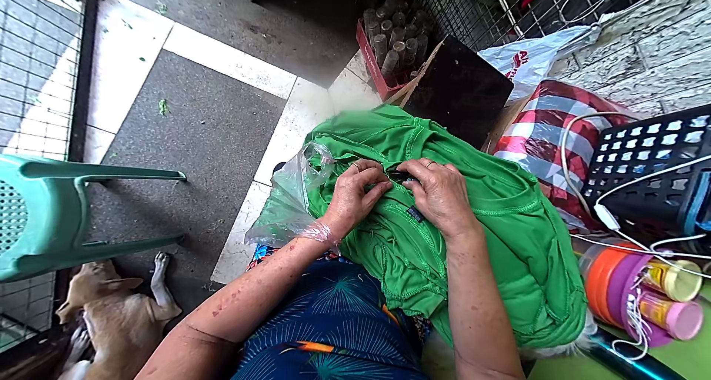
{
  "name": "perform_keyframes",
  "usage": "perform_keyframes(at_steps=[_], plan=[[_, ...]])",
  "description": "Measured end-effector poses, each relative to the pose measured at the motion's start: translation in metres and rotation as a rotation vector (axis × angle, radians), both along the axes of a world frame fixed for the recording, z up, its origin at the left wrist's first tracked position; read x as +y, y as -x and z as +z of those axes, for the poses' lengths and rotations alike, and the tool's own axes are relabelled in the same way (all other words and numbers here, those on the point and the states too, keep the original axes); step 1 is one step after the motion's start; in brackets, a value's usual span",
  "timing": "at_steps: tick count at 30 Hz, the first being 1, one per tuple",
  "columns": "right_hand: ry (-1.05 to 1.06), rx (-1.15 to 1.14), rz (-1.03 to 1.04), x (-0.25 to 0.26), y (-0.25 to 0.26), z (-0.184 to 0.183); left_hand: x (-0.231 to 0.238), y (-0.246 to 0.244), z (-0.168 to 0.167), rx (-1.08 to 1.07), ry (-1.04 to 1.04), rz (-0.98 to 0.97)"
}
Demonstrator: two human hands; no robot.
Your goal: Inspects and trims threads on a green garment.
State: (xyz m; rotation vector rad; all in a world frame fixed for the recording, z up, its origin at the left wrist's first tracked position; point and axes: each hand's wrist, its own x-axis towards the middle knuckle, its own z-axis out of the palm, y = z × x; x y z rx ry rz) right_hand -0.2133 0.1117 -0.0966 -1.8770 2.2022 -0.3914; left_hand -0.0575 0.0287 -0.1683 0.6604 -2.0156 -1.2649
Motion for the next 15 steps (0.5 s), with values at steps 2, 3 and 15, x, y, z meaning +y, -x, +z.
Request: perform_keyframes(at_steps=[2, 3, 15], plan=[[0.004, 0.003, 0.001, 0.0, 0.0, -0.001, -0.001, -0.001, 0.001, -0.002, -0.004, -0.01], [0.005, 0.004, 0.001, 0.0, 0.001, -0.001, -0.001, -0.001, 0.001, -0.004, -0.008, -0.019], [0.051, -0.447, -0.171, 0.004, 0.011, 0.012, 0.015, -0.017, 0.019, 0.185, 0.099, -0.115]])
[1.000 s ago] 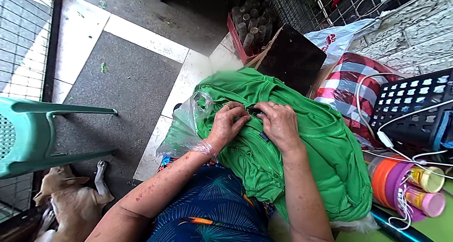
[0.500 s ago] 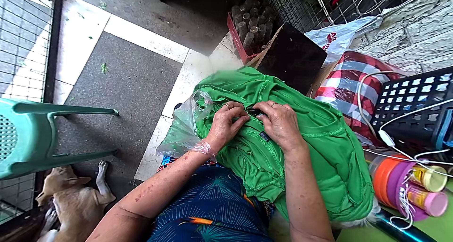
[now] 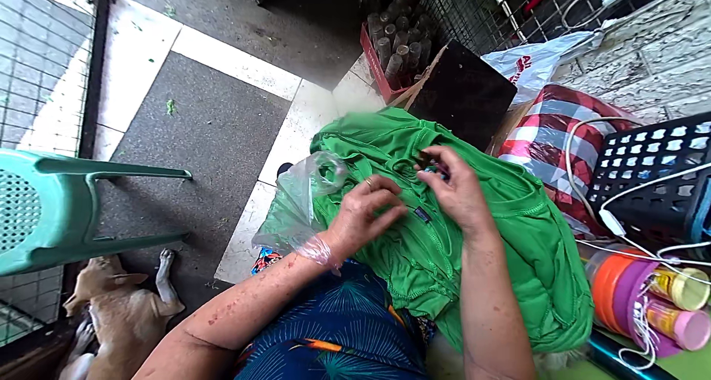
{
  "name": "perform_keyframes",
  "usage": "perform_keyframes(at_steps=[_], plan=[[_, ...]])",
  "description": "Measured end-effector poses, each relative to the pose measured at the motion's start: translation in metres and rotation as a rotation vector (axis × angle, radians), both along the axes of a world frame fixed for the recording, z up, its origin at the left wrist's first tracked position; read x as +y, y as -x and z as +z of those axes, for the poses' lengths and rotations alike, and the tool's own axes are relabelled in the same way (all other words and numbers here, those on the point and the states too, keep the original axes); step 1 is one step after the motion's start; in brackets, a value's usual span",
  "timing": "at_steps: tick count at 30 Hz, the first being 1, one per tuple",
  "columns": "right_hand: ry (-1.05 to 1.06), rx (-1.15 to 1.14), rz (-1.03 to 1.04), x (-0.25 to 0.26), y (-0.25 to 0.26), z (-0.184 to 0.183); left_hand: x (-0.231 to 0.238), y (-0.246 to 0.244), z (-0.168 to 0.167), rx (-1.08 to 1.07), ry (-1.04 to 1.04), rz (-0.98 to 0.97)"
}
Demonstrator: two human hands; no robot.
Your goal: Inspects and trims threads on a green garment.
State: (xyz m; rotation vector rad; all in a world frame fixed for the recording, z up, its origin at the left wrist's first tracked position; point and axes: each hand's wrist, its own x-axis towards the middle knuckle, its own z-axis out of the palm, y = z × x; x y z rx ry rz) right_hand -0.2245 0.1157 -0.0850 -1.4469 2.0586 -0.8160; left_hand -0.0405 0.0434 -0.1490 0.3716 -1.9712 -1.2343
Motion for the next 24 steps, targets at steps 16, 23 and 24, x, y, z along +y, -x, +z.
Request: perform_keyframes(at_steps=[16, 23, 24], plan=[[-0.453, 0.114, 0.32, -0.059, -0.093, 0.02, 0.015, -0.078, 0.065, -0.226, 0.175, -0.289], [-0.224, 0.018, 0.342, -0.042, -0.101, 0.036, -0.044, -0.119, 0.015, -0.841, 0.052, 0.102], [-0.249, 0.015, 0.336, -0.042, -0.103, 0.033, -0.045, -0.12, 0.022, -0.871, 0.013, 0.091]])
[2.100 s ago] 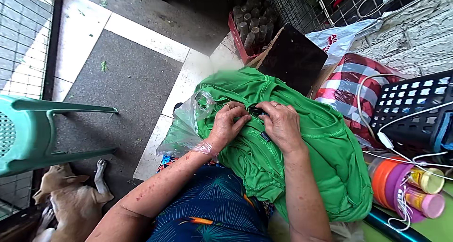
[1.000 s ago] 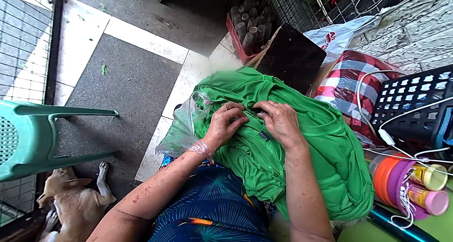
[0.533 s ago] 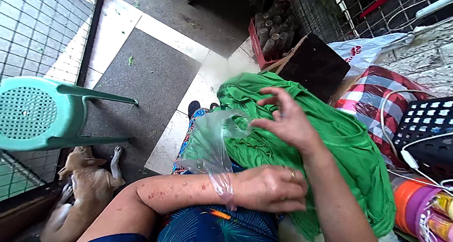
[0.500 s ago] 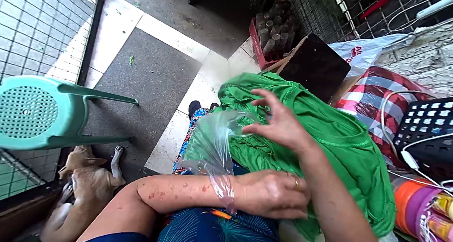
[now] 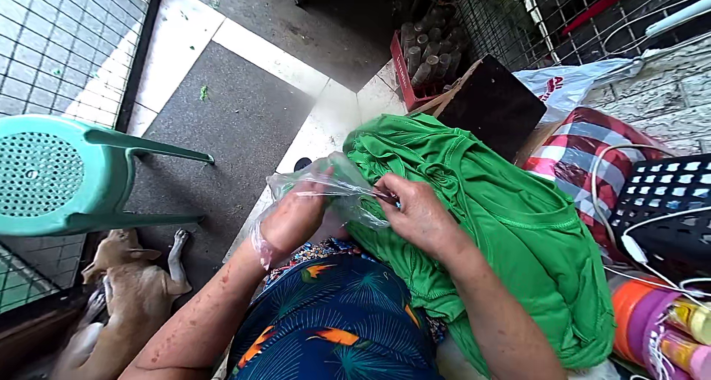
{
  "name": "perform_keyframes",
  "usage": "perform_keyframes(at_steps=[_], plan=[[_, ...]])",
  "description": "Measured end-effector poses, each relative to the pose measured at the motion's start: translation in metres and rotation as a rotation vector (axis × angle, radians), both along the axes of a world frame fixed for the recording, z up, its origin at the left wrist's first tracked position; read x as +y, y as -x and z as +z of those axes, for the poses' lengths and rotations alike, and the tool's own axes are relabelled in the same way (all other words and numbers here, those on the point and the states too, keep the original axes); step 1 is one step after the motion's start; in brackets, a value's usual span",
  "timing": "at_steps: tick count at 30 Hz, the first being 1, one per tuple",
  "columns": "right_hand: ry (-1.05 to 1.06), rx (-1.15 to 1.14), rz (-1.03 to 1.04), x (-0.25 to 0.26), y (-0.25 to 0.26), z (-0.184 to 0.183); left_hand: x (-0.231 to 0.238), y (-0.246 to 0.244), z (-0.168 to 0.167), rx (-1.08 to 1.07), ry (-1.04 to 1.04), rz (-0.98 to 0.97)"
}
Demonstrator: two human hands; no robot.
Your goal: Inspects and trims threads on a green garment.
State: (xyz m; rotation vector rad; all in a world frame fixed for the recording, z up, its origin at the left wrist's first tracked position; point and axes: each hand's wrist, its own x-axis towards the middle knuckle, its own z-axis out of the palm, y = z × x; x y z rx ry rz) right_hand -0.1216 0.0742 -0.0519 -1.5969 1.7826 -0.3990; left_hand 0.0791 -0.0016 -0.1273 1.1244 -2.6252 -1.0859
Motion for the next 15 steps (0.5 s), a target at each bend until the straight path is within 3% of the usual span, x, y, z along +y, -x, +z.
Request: perform_keyframes(at_steps=[4, 8, 11, 15], plan=[[-0.098, -0.023, -0.026, 0.008, 0.0, -0.009, -0.004, -0.006, 0.011, 0.222, -0.024, -0.241], [-0.07, -0.06, -0.054, 0.018, 0.024, -0.003, -0.007, 0.002, 0.03, 0.522, -0.318, -0.471], [0.087, 0.053, -0.185, 0.019, 0.063, 0.006, -0.007, 0.026, 0.033, 0.723, -0.431, -0.426], [0.015, 0.218, -0.369, 0.01, 0.096, -0.012, 0.005, 0.089, 0.018, 0.586, -0.192, -0.109]])
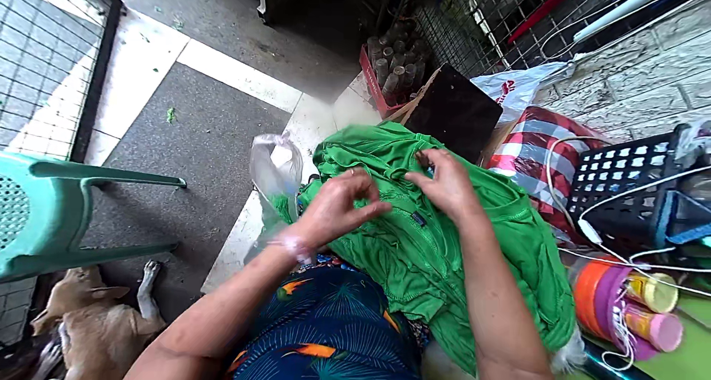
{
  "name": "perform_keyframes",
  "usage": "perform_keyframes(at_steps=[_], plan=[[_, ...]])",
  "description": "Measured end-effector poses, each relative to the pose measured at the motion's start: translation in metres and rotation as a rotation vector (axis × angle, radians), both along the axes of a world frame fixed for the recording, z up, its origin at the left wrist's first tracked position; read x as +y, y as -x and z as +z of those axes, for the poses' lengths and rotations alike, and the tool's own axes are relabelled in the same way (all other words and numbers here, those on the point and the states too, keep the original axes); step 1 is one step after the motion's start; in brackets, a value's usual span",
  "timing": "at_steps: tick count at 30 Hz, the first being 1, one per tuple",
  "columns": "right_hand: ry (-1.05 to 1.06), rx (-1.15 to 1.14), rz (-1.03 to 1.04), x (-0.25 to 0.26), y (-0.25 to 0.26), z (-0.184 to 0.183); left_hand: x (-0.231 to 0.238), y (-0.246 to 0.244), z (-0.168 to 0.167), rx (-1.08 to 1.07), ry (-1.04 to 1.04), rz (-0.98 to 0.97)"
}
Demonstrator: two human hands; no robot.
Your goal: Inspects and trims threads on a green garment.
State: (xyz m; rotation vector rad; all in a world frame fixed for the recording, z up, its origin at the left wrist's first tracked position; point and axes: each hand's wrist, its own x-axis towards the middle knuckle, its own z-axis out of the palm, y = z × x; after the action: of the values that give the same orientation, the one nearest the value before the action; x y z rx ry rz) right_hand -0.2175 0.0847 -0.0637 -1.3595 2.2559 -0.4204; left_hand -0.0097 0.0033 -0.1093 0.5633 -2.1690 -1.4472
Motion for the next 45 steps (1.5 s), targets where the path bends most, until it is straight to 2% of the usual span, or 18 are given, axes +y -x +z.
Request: perform_keyframes(at_steps=[3, 7, 11, 13, 17, 21, 24, 27, 31, 37, 39, 43, 45], plan=[[-0.005, -0.07, -0.048, 0.0, 0.002, -0.022, 0.01, 0.057, -0.014, -0.173, -0.01, 0.202], [0.097, -0.242, -0.152, 0.007, 0.008, -0.02, 0.019, 0.093, -0.03, -0.232, 0.022, 0.272], [0.112, -0.404, -0.278, 0.011, 0.019, -0.028, 0.011, 0.085, -0.045, -0.081, -0.084, 0.201], [0.111, -0.424, -0.295, 0.006, 0.019, -0.029, 0.002, 0.072, -0.048, -0.059, -0.24, 0.125], [0.08, -0.304, -0.257, -0.005, 0.018, -0.034, -0.007, 0.059, -0.058, 0.003, -0.493, 0.058], [0.133, -0.163, -0.25, -0.002, 0.011, -0.042, -0.005, 0.057, -0.063, 0.065, -0.61, 0.046], [0.273, -0.021, -0.159, 0.003, 0.006, -0.045, -0.003, 0.057, -0.065, 0.097, -0.626, 0.053], [0.412, 0.056, 0.023, 0.008, 0.008, -0.05, 0.0, 0.057, -0.062, 0.114, -0.632, 0.08], [0.364, -0.006, 0.153, 0.009, 0.006, -0.051, 0.002, 0.058, -0.064, 0.122, -0.649, 0.109], [0.399, 0.175, 0.287, 0.004, -0.003, -0.052, 0.003, 0.062, -0.068, 0.122, -0.586, 0.104], [0.355, 0.163, 0.26, 0.003, -0.004, -0.049, 0.004, 0.062, -0.068, 0.123, -0.563, 0.109], [0.26, -0.1, 0.062, 0.01, 0.008, -0.036, 0.001, 0.067, -0.069, 0.16, -0.591, 0.126], [0.219, -0.166, 0.044, 0.014, 0.016, -0.029, 0.0, 0.068, -0.071, 0.18, -0.605, 0.124]])
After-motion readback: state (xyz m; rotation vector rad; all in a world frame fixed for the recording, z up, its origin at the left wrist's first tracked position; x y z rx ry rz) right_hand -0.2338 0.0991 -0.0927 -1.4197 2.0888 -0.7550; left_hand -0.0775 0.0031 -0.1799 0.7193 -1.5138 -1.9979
